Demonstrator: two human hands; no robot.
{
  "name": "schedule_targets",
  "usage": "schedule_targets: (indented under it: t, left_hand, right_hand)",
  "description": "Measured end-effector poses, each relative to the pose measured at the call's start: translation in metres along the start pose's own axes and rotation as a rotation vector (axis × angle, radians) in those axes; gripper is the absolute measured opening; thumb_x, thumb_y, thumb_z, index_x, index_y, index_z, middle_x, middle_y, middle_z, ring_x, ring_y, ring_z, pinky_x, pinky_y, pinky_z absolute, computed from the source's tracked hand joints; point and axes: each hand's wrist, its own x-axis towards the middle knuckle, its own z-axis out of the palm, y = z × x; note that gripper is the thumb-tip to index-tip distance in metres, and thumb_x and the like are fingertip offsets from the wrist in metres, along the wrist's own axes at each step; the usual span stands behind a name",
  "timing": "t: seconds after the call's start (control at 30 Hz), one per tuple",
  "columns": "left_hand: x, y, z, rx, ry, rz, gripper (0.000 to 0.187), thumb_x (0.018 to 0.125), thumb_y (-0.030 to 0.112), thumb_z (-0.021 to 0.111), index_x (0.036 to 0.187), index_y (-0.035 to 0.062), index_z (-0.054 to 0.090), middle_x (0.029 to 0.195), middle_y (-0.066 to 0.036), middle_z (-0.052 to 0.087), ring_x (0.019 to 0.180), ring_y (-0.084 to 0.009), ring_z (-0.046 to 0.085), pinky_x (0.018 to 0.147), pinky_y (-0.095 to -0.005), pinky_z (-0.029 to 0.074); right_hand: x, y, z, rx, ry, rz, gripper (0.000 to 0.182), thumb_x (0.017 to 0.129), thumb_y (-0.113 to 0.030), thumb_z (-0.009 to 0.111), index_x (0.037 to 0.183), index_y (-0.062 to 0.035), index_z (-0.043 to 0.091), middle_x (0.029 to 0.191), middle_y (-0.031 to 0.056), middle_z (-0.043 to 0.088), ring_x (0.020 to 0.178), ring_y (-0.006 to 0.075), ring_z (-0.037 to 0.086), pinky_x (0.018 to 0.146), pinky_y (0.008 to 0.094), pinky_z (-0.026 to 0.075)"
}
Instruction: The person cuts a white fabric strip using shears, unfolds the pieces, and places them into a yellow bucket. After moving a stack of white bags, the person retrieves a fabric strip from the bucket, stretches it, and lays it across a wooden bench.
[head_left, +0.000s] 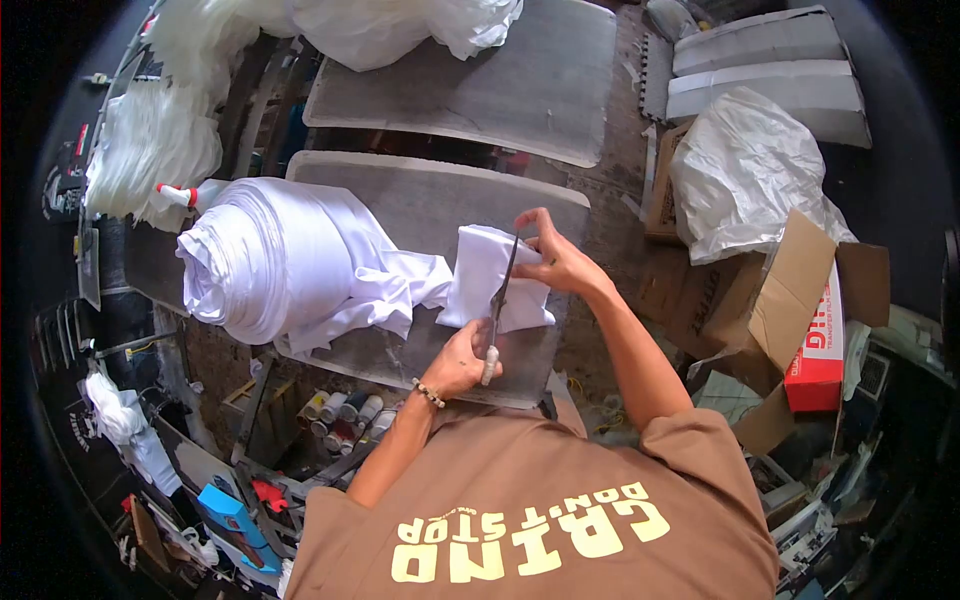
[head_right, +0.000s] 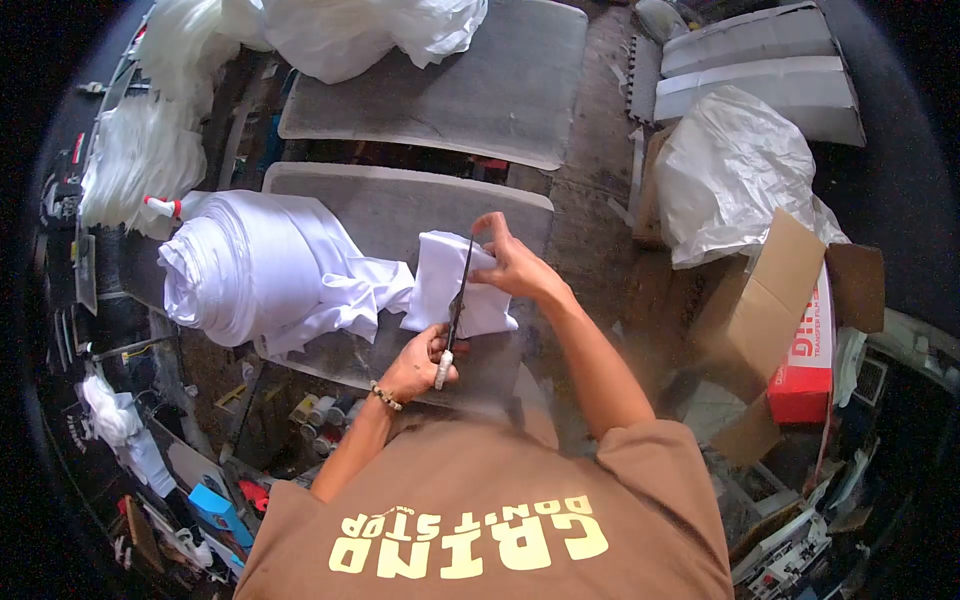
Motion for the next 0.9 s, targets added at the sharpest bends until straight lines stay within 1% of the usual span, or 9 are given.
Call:
schedule_targets:
  t: [0.23, 0.33, 0.4, 0.43, 0.5, 0.53, 0.6, 0.83, 0.9]
  left_hand:
    - [-0.004, -0.005, -0.009, 0.162, -0.006, -0.045, 0.081, 0.062, -0.005, 0.066, 0.138, -0.0048, 0.037, 0.114, -0.008, 0.062, 0.078, -0.0082, 0.054, 0.069, -0.0216, 0.046]
    - [-0.003, -0.013, -0.010, 0.175, -0.038, -0.054, 0.079, 0.062, -0.005, 0.065, 0.137, -0.0043, 0.039, 0.114, -0.006, 0.061, 0.084, -0.0083, 0.055, 0.073, -0.0213, 0.046]
    - [0.003, -0.025, -0.009, 0.141, 0.036, 0.076, 0.076, 0.063, -0.005, 0.064, 0.135, -0.0034, 0.041, 0.115, -0.007, 0.061, 0.094, -0.0101, 0.058, 0.078, -0.0216, 0.046]
    - [0.000, -0.013, -0.006, 0.142, 0.036, 0.074, 0.076, 0.063, -0.005, 0.064, 0.135, -0.0034, 0.041, 0.115, -0.007, 0.061, 0.094, -0.0101, 0.058, 0.078, -0.0216, 0.046]
    - [-0.006, 0.026, 0.001, 0.040, -0.058, -0.004, 0.075, 0.064, -0.004, 0.064, 0.136, -0.0026, 0.041, 0.117, -0.008, 0.060, 0.104, -0.0115, 0.057, 0.082, -0.0224, 0.046]
    - [-0.005, 0.022, 0.000, 0.041, -0.060, -0.004, 0.075, 0.064, -0.004, 0.064, 0.136, -0.0026, 0.041, 0.117, -0.008, 0.060, 0.104, -0.0115, 0.057, 0.082, -0.0224, 0.046]
    - [0.000, 0.007, -0.005, 0.111, -0.037, 0.078, 0.073, 0.064, -0.003, 0.065, 0.134, -0.0028, 0.043, 0.115, -0.007, 0.061, 0.097, -0.0092, 0.057, 0.078, -0.0208, 0.046]
    - [-0.001, 0.001, -0.006, 0.159, -0.015, 0.024, 0.067, 0.063, -0.004, 0.065, 0.128, -0.0033, 0.049, 0.108, -0.006, 0.064, 0.086, -0.0069, 0.057, 0.071, -0.0179, 0.045]
    - [-0.001, 0.015, 0.001, 0.194, -0.011, 0.094, 0.065, 0.065, -0.005, 0.064, 0.128, -0.0035, 0.049, 0.109, -0.007, 0.064, 0.086, -0.0079, 0.058, 0.072, -0.0197, 0.047]
  right_hand:
    - [-0.005, -0.005, 0.001, -0.021, 0.057, 0.038, 0.069, 0.076, -0.015, 0.078, 0.124, -0.0081, 0.029, 0.105, 0.0219, 0.066, 0.096, 0.0218, 0.058, 0.090, 0.0407, 0.044]
    - [-0.005, -0.001, 0.000, -0.044, 0.078, 0.058, 0.070, 0.075, -0.014, 0.078, 0.123, -0.0083, 0.028, 0.104, 0.0217, 0.066, 0.097, 0.0222, 0.058, 0.091, 0.0410, 0.043]
    - [-0.003, 0.005, -0.001, -0.072, 0.076, 0.013, 0.071, 0.073, -0.014, 0.079, 0.123, -0.0083, 0.028, 0.103, 0.0211, 0.065, 0.098, 0.0228, 0.058, 0.090, 0.0403, 0.043]
    - [-0.004, 0.006, 0.000, -0.070, 0.075, 0.014, 0.071, 0.073, -0.014, 0.079, 0.123, -0.0083, 0.028, 0.103, 0.0211, 0.065, 0.098, 0.0228, 0.058, 0.090, 0.0403, 0.043]
    - [-0.005, 0.006, 0.000, -0.085, 0.087, -0.025, 0.075, 0.071, -0.015, 0.081, 0.124, -0.0083, 0.028, 0.102, 0.0219, 0.064, 0.098, 0.0239, 0.058, 0.089, 0.0389, 0.043]
    - [-0.006, 0.004, -0.002, -0.085, 0.089, -0.025, 0.075, 0.071, -0.015, 0.081, 0.124, -0.0083, 0.028, 0.102, 0.0219, 0.064, 0.098, 0.0239, 0.058, 0.089, 0.0389, 0.043]
    - [-0.009, -0.001, -0.007, 0.035, 0.066, 0.018, 0.082, 0.066, -0.019, 0.083, 0.126, -0.0061, 0.029, 0.113, 0.0308, 0.056, 0.113, 0.0394, 0.057, 0.095, 0.0455, 0.043]
    - [-0.011, -0.001, -0.009, -0.001, 0.109, 0.039, 0.082, 0.064, -0.017, 0.082, 0.126, -0.0057, 0.030, 0.107, 0.0299, 0.060, 0.108, 0.0361, 0.059, 0.095, 0.0442, 0.043]
    - [-0.013, -0.005, -0.008, 0.107, 0.029, 0.073, 0.084, 0.063, -0.018, 0.082, 0.128, -0.0056, 0.029, 0.106, 0.0305, 0.061, 0.104, 0.0340, 0.059, 0.095, 0.0432, 0.042]
